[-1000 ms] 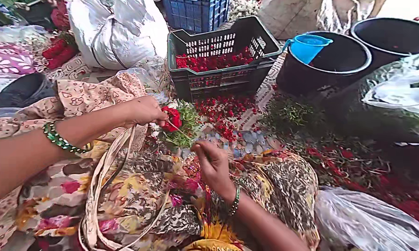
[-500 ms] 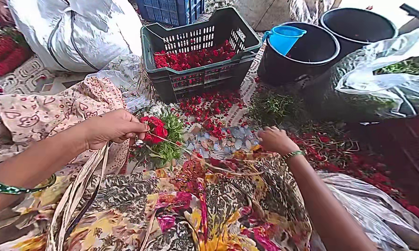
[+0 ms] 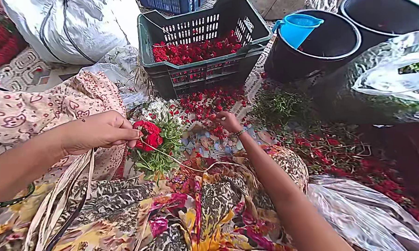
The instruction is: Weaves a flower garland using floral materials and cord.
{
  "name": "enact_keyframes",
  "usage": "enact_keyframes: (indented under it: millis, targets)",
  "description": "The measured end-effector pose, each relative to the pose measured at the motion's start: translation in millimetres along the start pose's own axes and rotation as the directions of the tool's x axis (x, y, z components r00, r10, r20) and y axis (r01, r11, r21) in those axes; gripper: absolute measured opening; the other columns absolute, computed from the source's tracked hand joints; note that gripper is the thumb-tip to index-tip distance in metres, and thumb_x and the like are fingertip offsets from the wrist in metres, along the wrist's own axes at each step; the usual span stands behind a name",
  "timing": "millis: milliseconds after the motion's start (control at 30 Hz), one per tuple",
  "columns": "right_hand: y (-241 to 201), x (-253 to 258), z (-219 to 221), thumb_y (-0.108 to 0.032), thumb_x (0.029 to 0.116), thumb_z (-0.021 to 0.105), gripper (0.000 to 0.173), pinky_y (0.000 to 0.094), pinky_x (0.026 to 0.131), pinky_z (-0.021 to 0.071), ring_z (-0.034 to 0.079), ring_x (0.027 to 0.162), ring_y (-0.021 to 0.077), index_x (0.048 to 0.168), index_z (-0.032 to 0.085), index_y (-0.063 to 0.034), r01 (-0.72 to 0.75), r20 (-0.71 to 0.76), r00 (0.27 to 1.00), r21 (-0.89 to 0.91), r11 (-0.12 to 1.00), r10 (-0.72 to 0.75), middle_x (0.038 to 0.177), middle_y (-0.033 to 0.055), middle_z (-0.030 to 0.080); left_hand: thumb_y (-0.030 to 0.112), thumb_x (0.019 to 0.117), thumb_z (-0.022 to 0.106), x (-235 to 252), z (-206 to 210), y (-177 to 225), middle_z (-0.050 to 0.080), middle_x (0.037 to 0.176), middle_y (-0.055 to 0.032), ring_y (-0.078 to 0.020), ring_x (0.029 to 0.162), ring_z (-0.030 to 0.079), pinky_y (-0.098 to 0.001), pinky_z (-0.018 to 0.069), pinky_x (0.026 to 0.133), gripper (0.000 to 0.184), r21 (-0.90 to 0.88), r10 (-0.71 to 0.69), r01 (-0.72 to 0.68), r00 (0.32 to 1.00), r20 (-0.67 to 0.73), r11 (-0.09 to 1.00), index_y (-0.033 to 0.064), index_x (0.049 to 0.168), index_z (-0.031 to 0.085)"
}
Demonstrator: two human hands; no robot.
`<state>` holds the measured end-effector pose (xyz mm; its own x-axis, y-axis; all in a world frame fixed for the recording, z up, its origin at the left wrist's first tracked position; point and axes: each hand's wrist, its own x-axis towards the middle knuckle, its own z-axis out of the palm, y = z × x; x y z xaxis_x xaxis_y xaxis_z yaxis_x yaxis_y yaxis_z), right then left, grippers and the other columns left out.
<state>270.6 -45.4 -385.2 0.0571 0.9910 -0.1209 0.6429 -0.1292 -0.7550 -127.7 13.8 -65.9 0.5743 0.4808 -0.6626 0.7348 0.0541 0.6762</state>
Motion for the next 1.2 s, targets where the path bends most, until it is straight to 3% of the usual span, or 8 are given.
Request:
enact_keyframes:
  millis: [133,200,300,400,500,667,900,1200]
  targets:
    - [-7,-23,-58,-0.005,0.0978,0.066,0.010,0.0364,0.077,0.0584,0.069,0.077,0.0162,0.103,0.070,0.0022,-0.041,0.089,0.996,0.415,0.909,0.004,0.089,0.0104,0.072,0.016,0.1020,0.056,2,-3,3,0.049,0.050,0.0064,0.0023,0.040,0.033,-0.0142,0.0231,0.039,0.035,0.037,0.028,-0.029,1.000,0.009,0.999,0.0145,0.072,0.074]
    - [-12,-43,-88,-0.018,0.0935,0.070,0.004,0.0257,0.069,0.0599,0.070,0.074,0.0063,0.095,0.073,-0.0155,0.169,-0.031,0.971,0.787,0.593,-0.236,0.087,-0.0028,0.074,0.018,0.1012,0.057,4,-4,0,0.047,0.049,0.0073,0.0025,0.040,0.033,-0.0141,0.0227,0.039,0.033,0.041,0.054,-0.055,0.998,0.016,0.998,0.0156,0.073,0.074]
    - [-28,-54,-119,-0.035,0.0951,0.071,0.013,0.0185,0.065,0.0582,0.070,0.078,0.0033,0.104,0.075,-0.0261,0.405,-0.266,0.876,0.858,0.315,-0.402,0.099,-0.0058,0.076,0.018,0.1017,0.057,6,-2,3,0.055,0.053,0.0075,0.0035,0.041,0.035,-0.0131,0.0243,0.039,0.033,0.059,0.071,-0.072,0.997,0.011,0.996,0.0175,0.073,0.075]
    - [-79,-61,-110,-0.016,0.0983,0.065,0.009,0.0241,0.074,0.0610,0.072,0.084,0.0075,0.104,0.072,-0.0170,0.366,-0.284,0.927,0.829,0.423,-0.245,0.100,-0.0013,0.076,0.014,0.1033,0.056,11,7,15,0.054,0.053,0.0050,0.0011,0.041,0.035,-0.0149,0.0247,0.039,0.035,0.075,0.048,-0.047,0.999,-0.022,0.996,0.0121,0.072,0.073]
    - [-169,-74,-70,-0.009,0.0970,0.065,0.011,0.0247,0.070,0.0608,0.070,0.076,0.0057,0.104,0.072,-0.0129,0.378,-0.279,0.918,0.830,0.409,-0.282,0.090,-0.0031,0.073,0.014,0.1065,0.053,19,20,30,0.049,0.051,0.0043,0.0001,0.040,0.034,-0.0159,0.0258,0.040,0.038,0.100,-0.027,0.031,0.999,-0.044,0.995,0.0071,0.074,0.072]
    - [-260,-94,-21,-0.003,0.0916,0.068,0.013,0.0242,0.070,0.0619,0.070,0.077,0.0088,0.102,0.071,0.0041,0.683,-0.489,0.698,0.234,0.691,-0.524,0.095,0.0091,0.072,0.016,0.1073,0.052,28,35,45,0.053,0.055,0.0052,0.0012,0.041,0.033,-0.0158,0.0250,0.041,0.038,0.049,-0.084,0.084,0.996,-0.002,0.995,0.0062,0.075,0.069]
    - [-265,-102,-22,-0.013,0.0908,0.070,0.011,0.0186,0.068,0.0593,0.068,0.077,0.0031,0.094,0.075,-0.0044,0.541,-0.422,0.807,0.244,0.805,-0.414,0.092,0.0037,0.070,0.006,0.1042,0.053,22,39,53,0.047,0.053,0.0070,0.0022,0.041,0.032,-0.0146,0.0247,0.041,0.032,-0.013,-0.009,0.010,0.998,0.066,1.000,0.0051,0.077,0.069]
    - [-277,-110,-10,-0.021,0.0897,0.068,0.013,0.0198,0.066,0.0525,0.064,0.077,0.0014,0.087,0.076,-0.0105,0.402,-0.536,0.823,0.317,0.859,-0.188,0.091,-0.0010,0.069,0.005,0.1025,0.055,19,45,58,0.046,0.053,0.0061,0.0008,0.043,0.036,-0.0157,0.0279,0.042,0.036,0.001,0.050,-0.050,0.999,0.018,0.999,0.0070,0.067,0.060]
